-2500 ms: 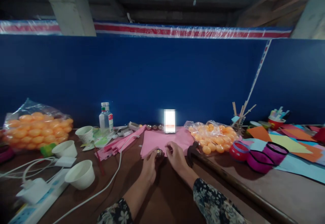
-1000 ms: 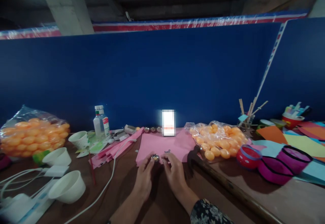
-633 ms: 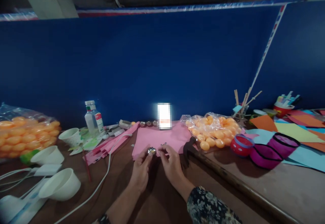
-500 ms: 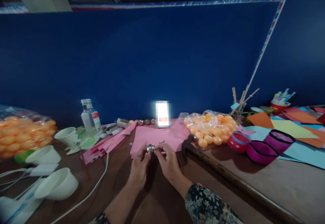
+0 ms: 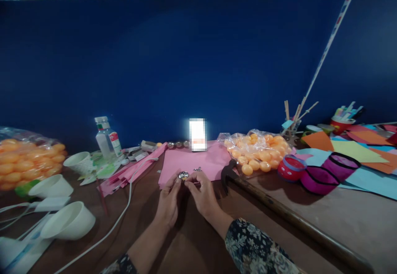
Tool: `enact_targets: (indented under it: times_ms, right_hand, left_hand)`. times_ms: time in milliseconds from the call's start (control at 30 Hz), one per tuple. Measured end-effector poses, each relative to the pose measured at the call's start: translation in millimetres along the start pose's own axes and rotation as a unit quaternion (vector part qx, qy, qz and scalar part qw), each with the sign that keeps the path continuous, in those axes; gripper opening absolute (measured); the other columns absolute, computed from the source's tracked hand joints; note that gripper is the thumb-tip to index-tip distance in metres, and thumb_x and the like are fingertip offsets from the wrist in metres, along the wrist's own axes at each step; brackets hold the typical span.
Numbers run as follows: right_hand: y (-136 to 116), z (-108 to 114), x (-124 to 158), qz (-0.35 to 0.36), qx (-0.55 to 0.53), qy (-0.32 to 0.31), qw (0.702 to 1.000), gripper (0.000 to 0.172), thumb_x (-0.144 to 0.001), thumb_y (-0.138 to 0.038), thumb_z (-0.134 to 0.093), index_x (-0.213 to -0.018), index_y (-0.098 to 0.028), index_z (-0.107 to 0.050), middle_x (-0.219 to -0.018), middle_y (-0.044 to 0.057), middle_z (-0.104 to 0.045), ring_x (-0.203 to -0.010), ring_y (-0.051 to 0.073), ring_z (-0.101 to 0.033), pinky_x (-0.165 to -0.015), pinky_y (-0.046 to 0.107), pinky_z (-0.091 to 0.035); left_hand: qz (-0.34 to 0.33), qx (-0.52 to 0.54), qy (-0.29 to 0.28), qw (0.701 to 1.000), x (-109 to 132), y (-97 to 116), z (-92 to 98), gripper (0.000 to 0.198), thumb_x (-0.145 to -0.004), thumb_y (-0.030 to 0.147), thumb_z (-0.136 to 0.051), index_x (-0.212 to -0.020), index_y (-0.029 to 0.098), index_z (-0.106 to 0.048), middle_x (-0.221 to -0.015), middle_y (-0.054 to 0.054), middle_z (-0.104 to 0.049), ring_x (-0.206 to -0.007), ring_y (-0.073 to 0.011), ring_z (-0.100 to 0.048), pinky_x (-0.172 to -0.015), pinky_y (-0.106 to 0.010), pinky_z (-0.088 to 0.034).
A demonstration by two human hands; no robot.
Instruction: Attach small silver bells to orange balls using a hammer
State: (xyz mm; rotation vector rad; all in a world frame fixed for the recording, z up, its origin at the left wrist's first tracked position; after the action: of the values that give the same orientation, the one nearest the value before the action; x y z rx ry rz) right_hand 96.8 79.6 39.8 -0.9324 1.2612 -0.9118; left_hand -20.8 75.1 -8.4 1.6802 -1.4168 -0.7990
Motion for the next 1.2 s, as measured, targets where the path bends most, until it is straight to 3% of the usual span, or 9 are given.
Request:
enact_targets:
  times_ms: [333, 1200]
  right_hand:
    - [10, 0, 1, -0.059, -0.043, 0.002, 0.997, 0.009, -0.074, -0.027, -0.058, -0.073, -0.018, -0.057, -0.071, -0.001, -0.055, -0.063, 0.013, -0.052, -0.059, 0.024, -0.044]
    - [10, -2, 0, -0.054, -0.040, -0.008, 0.998, 0.014, -0.075, -0.031, -0.057, -0.070, -0.018, -0.057, -0.071, 0.001, -0.056, -0.066, 0.014, -0.053, -0.057, 0.024, -0.045]
  left_hand:
    - [0.018, 0.036, -0.011, 0.999, 2, -1, -3.9, 0.047, -0.071, 0.026, -0.064, -0.116, 0.021, -0.053, -0.114, -0.008, -0.060, -0.104, -0.0205, -0.055, -0.096, -0.038, -0.037]
    - [-0.006, 0.006, -0.008, 1.000, 1, 1, -2.4, 0.048, -0.070, 0.027, -0.064, -0.117, 0.020, -0.053, -0.113, -0.008, -0.061, -0.103, -0.0203, -0.056, -0.096, -0.038, -0.038]
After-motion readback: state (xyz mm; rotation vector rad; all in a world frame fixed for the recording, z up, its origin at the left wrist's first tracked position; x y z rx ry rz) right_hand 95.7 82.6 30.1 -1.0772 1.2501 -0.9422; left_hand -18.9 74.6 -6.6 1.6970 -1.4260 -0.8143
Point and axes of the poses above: each hand's wrist, its own x-axis away from the middle knuckle, its own z-axis out of the back of the hand, y = z × x, the point moved 8 cm from there along -x, towards the middle knuckle
